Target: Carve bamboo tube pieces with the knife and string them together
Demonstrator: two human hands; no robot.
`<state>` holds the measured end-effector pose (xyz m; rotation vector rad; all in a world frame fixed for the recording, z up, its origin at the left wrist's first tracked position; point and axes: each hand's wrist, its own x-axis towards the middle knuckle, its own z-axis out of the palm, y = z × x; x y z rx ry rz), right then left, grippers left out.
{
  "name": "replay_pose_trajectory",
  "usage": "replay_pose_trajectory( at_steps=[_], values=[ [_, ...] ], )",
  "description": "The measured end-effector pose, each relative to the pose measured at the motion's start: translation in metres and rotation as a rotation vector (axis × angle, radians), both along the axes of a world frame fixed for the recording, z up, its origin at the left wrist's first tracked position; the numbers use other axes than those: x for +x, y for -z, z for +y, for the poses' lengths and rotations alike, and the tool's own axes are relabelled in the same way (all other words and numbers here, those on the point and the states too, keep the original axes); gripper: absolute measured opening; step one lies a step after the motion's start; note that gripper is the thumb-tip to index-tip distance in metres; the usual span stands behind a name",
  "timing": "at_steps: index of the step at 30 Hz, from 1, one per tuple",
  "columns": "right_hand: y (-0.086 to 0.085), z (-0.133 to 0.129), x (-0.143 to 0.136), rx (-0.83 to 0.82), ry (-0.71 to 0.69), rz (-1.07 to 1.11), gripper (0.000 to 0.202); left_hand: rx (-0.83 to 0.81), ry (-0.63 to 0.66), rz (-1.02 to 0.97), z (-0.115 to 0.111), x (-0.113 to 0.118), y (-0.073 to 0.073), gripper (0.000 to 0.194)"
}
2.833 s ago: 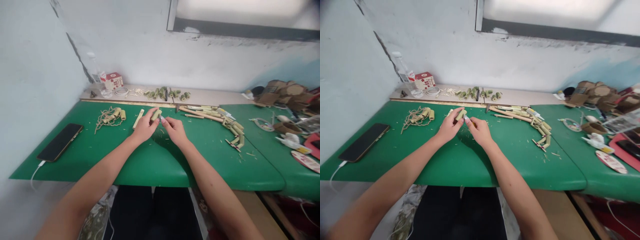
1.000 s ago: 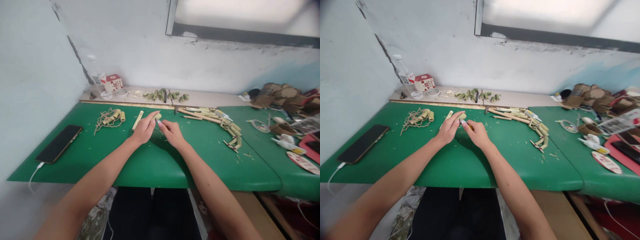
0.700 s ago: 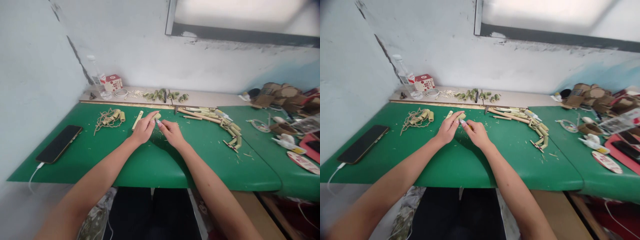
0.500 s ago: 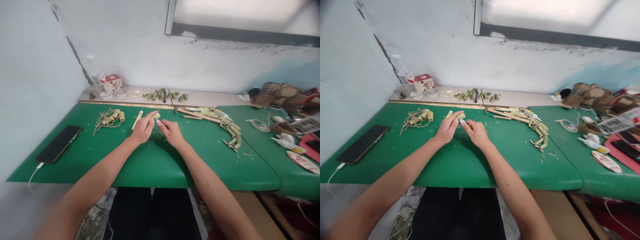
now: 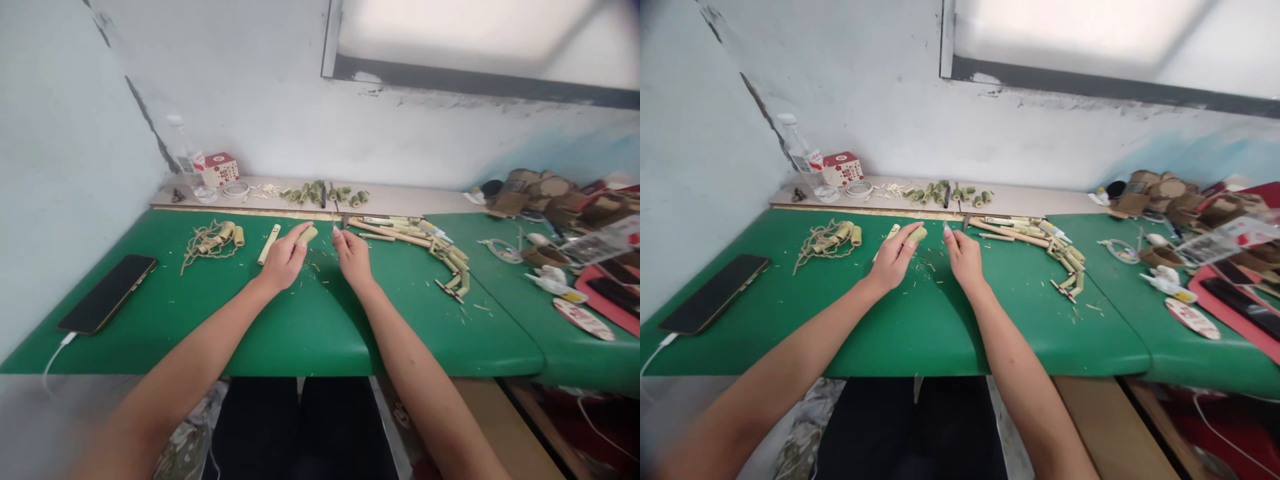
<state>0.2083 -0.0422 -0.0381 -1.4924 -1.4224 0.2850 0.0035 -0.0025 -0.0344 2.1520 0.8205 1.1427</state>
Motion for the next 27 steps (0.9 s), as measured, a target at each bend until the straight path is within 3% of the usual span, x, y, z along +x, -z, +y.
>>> replay_pose_trajectory(
  at_steps=[5,12,16,22,27],
  values=[
    [0.000,-0.004,-0.014,-0.058,-0.053,-0.053,0.065,-0.045,-0.043,0.001,0.005,-0.003,0.001,0.054],
    [0.003,-0.003,-0.003,-0.071,0.079,-0.042,0.055,-0.046,-0.109,-0.040,0.002,0.002,-0.002,0.041],
    [0.012,0.003,0.006,-0.078,0.187,-0.082,0.042,-0.039,-0.160,-0.060,0.001,0.002,-0.005,0.028],
    [0.031,0.014,0.022,-0.012,0.213,-0.130,0.048,-0.045,-0.200,-0.124,0.002,0.000,-0.005,0.021],
    [0.032,0.014,0.017,-0.029,0.167,-0.143,0.049,0.018,-0.190,-0.124,0.002,-0.001,-0.006,0.023]
  ],
)
